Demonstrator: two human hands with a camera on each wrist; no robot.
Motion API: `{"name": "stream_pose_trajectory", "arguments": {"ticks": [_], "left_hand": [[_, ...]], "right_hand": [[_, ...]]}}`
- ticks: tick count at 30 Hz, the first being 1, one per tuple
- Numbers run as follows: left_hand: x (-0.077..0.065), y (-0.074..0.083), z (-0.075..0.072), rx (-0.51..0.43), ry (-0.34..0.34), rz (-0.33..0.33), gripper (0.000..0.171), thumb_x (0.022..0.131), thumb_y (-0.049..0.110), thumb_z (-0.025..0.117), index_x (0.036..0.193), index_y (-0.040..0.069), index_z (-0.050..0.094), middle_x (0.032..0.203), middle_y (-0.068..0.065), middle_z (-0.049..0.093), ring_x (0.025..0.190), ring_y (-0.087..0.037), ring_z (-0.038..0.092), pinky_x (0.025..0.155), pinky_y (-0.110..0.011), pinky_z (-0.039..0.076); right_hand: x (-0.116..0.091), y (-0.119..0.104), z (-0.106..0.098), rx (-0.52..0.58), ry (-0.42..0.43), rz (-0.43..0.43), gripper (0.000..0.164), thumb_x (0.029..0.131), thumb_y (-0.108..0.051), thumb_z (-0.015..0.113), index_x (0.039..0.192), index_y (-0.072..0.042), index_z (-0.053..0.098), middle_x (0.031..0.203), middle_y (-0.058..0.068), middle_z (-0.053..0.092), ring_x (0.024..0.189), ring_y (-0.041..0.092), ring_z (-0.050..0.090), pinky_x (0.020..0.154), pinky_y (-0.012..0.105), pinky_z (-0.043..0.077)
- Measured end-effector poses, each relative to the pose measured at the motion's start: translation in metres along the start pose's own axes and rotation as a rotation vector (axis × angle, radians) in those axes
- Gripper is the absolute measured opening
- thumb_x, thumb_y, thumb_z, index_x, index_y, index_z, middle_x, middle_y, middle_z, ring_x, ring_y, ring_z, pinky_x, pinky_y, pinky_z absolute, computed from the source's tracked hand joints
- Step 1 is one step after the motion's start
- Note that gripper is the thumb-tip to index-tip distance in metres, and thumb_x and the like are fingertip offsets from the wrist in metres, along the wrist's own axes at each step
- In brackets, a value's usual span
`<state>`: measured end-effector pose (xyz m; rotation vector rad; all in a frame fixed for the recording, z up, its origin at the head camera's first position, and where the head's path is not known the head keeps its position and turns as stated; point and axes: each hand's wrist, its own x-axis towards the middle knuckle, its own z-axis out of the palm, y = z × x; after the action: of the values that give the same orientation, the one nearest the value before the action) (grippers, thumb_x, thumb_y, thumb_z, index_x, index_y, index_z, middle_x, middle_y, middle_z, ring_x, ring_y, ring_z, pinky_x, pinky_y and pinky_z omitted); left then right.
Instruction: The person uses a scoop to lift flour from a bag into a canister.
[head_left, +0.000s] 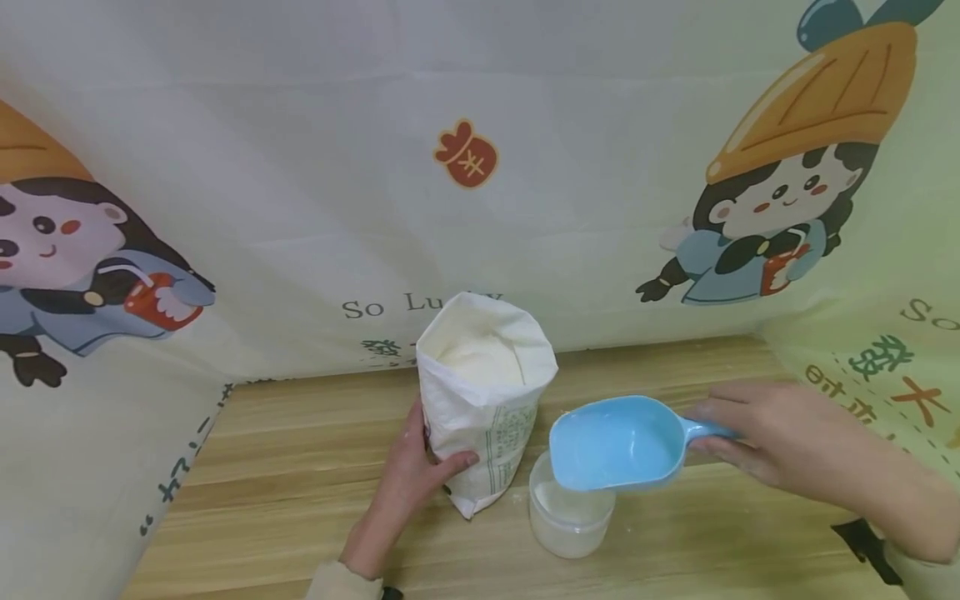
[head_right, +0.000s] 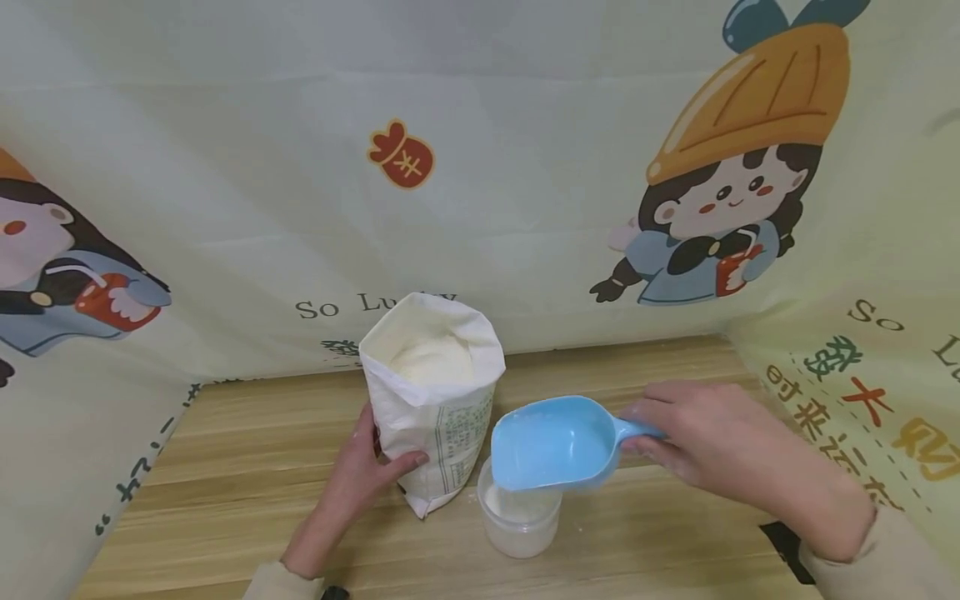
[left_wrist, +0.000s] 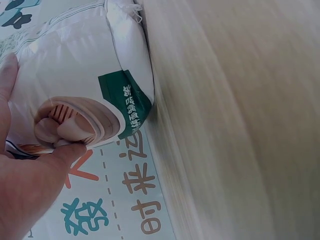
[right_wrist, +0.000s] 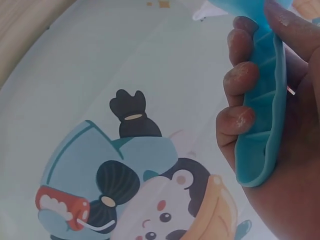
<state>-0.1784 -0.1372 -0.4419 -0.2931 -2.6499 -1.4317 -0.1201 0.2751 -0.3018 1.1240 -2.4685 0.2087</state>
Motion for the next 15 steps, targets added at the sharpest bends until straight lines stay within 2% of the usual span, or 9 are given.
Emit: {"name": "stream_pose_trajectory", "arguments": {"ticks": [2, 5, 7, 11, 15], "left_hand": [[0.000, 0.000, 0.000, 0.000, 0.001, 0.001, 0.109, 0.078, 0.026, 0.093, 0.160, 0.004, 0.024, 0.148, -0.025, 0.050, 0.135, -0.045, 0.050, 0.112, -0.061, 0.041], [0.000, 0.000, 0.001, -0.002, 0.002, 0.005, 0.110, 0.078, 0.026, 0.093, 0.160, 0.004, 0.024, 0.148, -0.025, 0.050, 0.135, -0.045, 0.050, 0.112, -0.061, 0.041], [0.000, -0.001, 0.001, -0.001, 0.002, 0.007, 0.110, 0.078, 0.026, 0.093, 0.160, 0.004, 0.024, 0.148, -0.025, 0.050, 0.135, -0.045, 0.050, 0.112, -0.061, 0.041], [0.000, -0.001, 0.001, -0.003, 0.000, 0.010, 0.110, 0.078, 0.027, 0.093, 0.161, 0.004, 0.023, 0.148, -0.025, 0.051, 0.134, -0.044, 0.051, 0.112, -0.061, 0.041], [0.000, -0.001, 0.001, 0.000, -0.002, 0.009, 0.110, 0.079, 0.027, 0.092, 0.161, 0.004, 0.023, 0.145, -0.024, 0.053, 0.132, -0.044, 0.053, 0.111, -0.060, 0.043]], "right_hand": [[-0.002, 0.001, -0.001, 0.003, -0.015, 0.028, 0.035, 0.099, -0.053, 0.060, 0.102, -0.023, 0.077, 0.090, -0.021, 0.065, 0.075, -0.003, 0.060, 0.060, 0.023, 0.056], [-0.003, 0.002, -0.003, 0.031, -0.028, 0.068, 0.016, 0.094, -0.036, 0.076, 0.102, -0.023, 0.076, 0.089, -0.024, 0.061, 0.074, -0.006, 0.054, 0.058, 0.021, 0.052], [-0.002, 0.002, -0.005, 0.042, -0.025, 0.086, 0.016, 0.089, -0.027, 0.081, 0.104, -0.023, 0.076, 0.087, -0.026, 0.058, 0.073, -0.007, 0.049, 0.057, 0.020, 0.049], [0.001, 0.003, -0.008, 0.040, 0.022, 0.089, 0.020, 0.089, -0.027, 0.082, 0.107, -0.022, 0.076, 0.088, -0.025, 0.059, 0.073, -0.005, 0.047, 0.055, 0.019, 0.046], [0.007, 0.003, -0.010, 0.031, 0.092, 0.059, 0.022, 0.097, -0.040, 0.072, 0.106, -0.021, 0.075, 0.088, -0.022, 0.061, 0.073, -0.003, 0.048, 0.055, 0.019, 0.046]]}}
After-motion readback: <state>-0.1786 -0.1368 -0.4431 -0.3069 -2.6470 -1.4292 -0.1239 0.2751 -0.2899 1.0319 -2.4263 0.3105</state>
